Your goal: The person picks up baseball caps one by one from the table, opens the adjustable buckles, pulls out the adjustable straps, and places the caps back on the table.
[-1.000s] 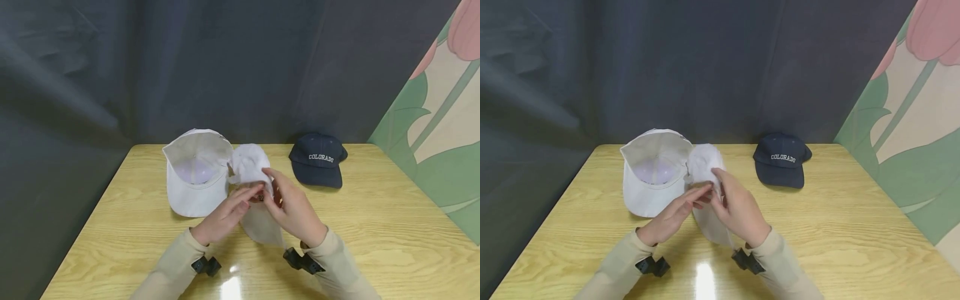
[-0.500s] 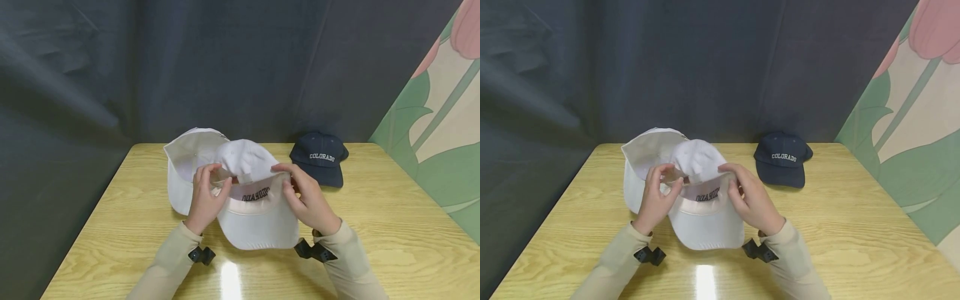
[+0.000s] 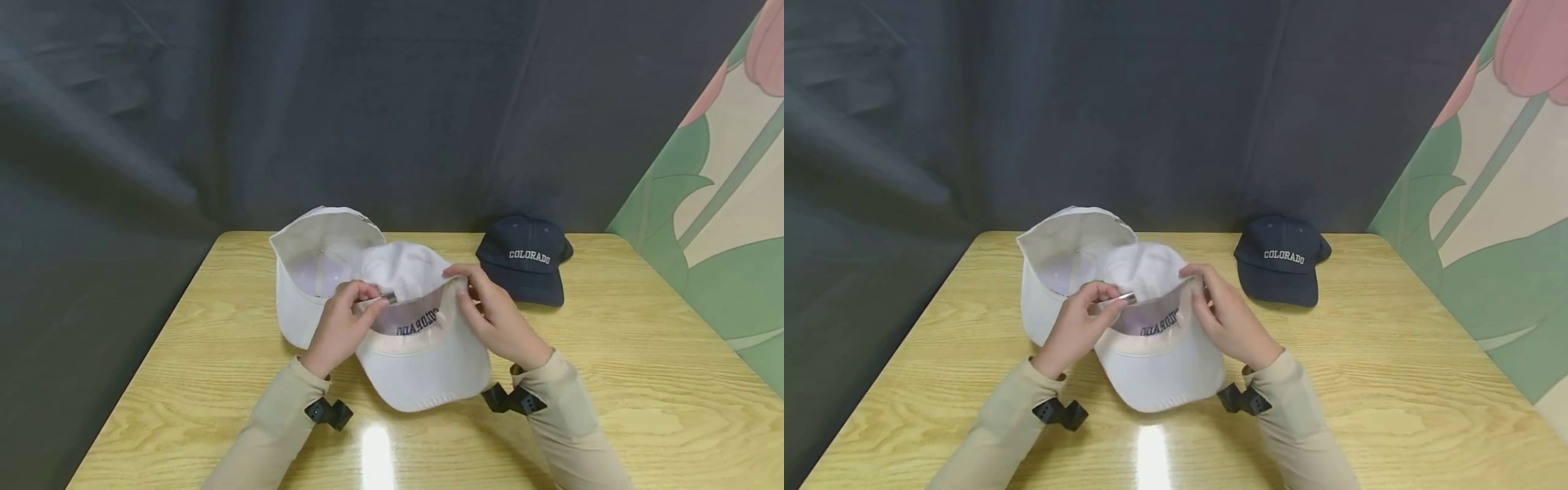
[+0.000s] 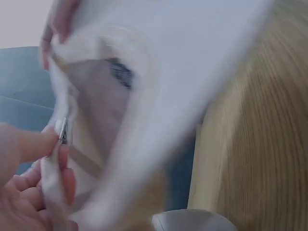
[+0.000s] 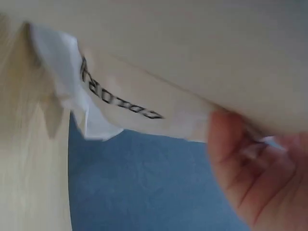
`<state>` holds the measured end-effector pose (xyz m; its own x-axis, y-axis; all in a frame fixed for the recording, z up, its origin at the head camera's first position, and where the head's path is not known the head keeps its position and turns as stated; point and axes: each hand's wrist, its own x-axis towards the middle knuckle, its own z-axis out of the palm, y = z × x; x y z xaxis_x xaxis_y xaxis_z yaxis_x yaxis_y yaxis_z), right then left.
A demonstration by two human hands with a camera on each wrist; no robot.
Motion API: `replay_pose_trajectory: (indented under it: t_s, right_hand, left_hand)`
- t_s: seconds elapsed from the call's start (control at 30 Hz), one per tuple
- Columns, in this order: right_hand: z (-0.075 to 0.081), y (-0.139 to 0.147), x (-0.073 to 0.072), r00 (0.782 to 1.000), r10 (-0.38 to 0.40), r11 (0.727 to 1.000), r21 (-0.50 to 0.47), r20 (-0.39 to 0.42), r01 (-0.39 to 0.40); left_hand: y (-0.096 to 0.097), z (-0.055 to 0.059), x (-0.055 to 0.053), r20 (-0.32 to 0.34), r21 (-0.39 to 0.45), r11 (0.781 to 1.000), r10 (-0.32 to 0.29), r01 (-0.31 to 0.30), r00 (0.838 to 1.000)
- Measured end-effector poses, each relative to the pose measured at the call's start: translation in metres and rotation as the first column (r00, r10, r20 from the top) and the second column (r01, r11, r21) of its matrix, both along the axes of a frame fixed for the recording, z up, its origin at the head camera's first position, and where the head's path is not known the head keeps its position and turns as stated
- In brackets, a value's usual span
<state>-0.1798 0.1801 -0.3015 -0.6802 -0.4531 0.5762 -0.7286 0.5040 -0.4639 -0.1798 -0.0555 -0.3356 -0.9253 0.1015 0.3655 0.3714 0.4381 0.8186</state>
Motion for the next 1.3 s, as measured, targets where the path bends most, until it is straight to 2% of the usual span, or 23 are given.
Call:
replay_pose_trajectory:
  t_s: [0.1,0.2,0.33,0.43,0.53,0.6,0.77,0.9,1.07,1.2,1.3]
  right_hand:
    - [-0.002,0.004,-0.002,0.998,-0.052,0.990,0.130,0.045,0.045]
    - [-0.002,0.005,0.000,0.992,-0.129,0.970,0.211,0.011,0.123]
    - [0.003,0.000,0.006,0.976,-0.201,0.963,0.164,-0.081,0.212]
    - [0.005,-0.010,0.010,0.983,-0.155,0.983,0.087,-0.099,0.163]
    - [0.002,-0.023,0.012,0.996,-0.075,0.996,0.054,-0.045,0.077]
    - [-0.002,-0.030,0.013,0.998,-0.050,0.998,0.050,0.037,0.048]
    - [-0.011,-0.040,0.011,0.977,-0.077,0.997,0.026,0.201,0.073]
    - [-0.017,-0.045,0.011,0.958,-0.122,0.992,0.005,0.260,0.125]
    - [-0.019,-0.049,0.011,0.936,-0.175,0.981,-0.024,0.305,0.191]
    - [-0.021,-0.052,0.012,0.930,-0.163,0.977,-0.074,0.328,0.197]
    - [-0.021,-0.054,0.014,0.932,-0.135,0.979,-0.098,0.336,0.178]
  left_hand:
    - [0.001,0.001,0.001,0.010,0.062,0.998,0.011,-0.011,1.000]
    - [0.003,0.001,0.002,0.009,0.102,0.995,0.015,-0.016,1.000]
    - [0.006,0.001,0.003,0.011,0.132,0.991,0.002,-0.004,1.000]
    - [0.008,0.001,0.005,0.027,0.137,0.990,-0.034,0.029,0.999]
    - [0.011,-0.001,0.006,0.053,0.129,0.989,-0.074,0.067,0.996]
    - [0.013,-0.002,0.007,0.059,0.133,0.987,-0.096,0.088,0.994]
    - [0.016,-0.004,0.009,0.046,0.169,0.979,-0.123,0.114,0.991]
    - [0.018,-0.005,0.010,0.057,0.229,0.964,-0.152,0.136,0.987]
    - [0.021,-0.007,0.012,0.026,0.293,0.942,-0.180,0.165,0.983]
    - [0.022,-0.009,0.011,0.017,0.339,0.926,-0.181,0.164,0.983]
    - [0.023,-0.010,0.011,0.011,0.349,0.923,-0.177,0.162,0.984]
